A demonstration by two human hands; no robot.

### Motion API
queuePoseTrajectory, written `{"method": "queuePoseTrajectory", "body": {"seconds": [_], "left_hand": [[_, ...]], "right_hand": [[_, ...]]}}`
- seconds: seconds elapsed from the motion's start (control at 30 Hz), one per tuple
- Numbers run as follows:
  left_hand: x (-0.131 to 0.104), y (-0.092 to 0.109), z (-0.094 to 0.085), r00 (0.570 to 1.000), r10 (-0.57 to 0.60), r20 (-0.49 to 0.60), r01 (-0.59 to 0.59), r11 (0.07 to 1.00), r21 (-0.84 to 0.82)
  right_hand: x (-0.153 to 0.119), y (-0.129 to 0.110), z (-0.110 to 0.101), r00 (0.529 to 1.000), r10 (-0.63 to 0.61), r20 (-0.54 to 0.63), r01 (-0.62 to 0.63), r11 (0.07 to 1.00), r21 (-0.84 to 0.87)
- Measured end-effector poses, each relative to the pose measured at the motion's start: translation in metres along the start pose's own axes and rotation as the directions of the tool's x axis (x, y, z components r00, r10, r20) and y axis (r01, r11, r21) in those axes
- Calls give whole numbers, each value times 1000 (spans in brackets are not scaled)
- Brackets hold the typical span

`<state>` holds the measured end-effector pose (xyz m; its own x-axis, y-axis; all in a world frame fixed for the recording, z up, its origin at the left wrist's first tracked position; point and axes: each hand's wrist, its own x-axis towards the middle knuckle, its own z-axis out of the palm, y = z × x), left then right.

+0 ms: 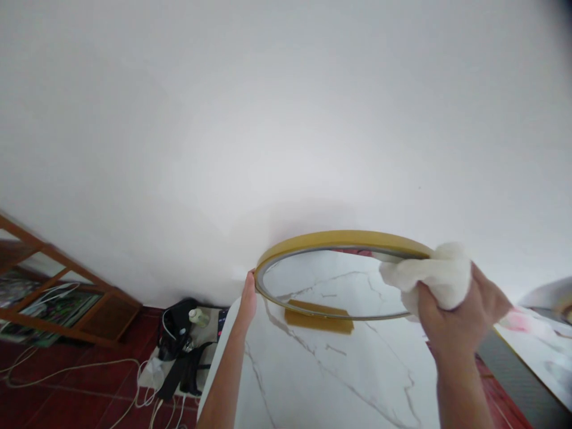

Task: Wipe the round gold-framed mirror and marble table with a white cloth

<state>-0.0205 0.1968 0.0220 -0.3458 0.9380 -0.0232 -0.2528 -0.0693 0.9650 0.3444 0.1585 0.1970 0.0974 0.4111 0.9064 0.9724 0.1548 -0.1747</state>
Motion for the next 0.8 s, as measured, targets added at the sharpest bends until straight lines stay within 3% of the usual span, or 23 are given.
{"method": "queuePoseTrajectory", "body": {"seconds": [0.13, 0.2, 0.33, 0.47, 0.53, 0.57, 0.67, 0.7, 0.73, 0.8], "left_hand": [[-2, 9, 5, 1000, -14, 23, 14, 1000, 3], [-3, 12, 9, 999, -15, 30, 15, 1000, 7], [-3, 13, 12, 1000, 0, 22, 0, 999, 32], [-2, 8, 10, 1000, 20, 14, -22, 997, 74], [-1, 6, 9, 1000, 22, 20, -24, 995, 97], [0, 5, 8, 1000, 20, 17, -22, 994, 105], [4, 1, 5, 1000, 14, -26, -11, 991, 136], [5, -1, 3, 999, 16, -47, -8, 987, 160], [5, -4, 1, 997, 19, -69, -5, 982, 188], [4, -13, -6, 993, 25, -112, 4, 968, 250]], "right_hand": [[-17, -38, 13, 989, -122, 85, 122, 992, -4], [-39, -52, 29, 959, -217, 181, 209, 976, 65], [-103, -59, 64, 910, -242, 336, 213, 970, 120], [-175, -54, 89, 811, -229, 538, 165, 972, 166], [-209, -49, 95, 697, -212, 685, 114, 976, 186], [-226, -45, 96, 607, -200, 769, 77, 978, 194], [-272, -31, 91, 242, -121, 963, -75, 987, 143], [-285, -26, 86, 151, -92, 984, -109, 988, 109], [-297, -20, 80, 94, -66, 993, -132, 988, 78], [-315, -7, 68, 54, -30, 998, -160, 986, 38]]}}
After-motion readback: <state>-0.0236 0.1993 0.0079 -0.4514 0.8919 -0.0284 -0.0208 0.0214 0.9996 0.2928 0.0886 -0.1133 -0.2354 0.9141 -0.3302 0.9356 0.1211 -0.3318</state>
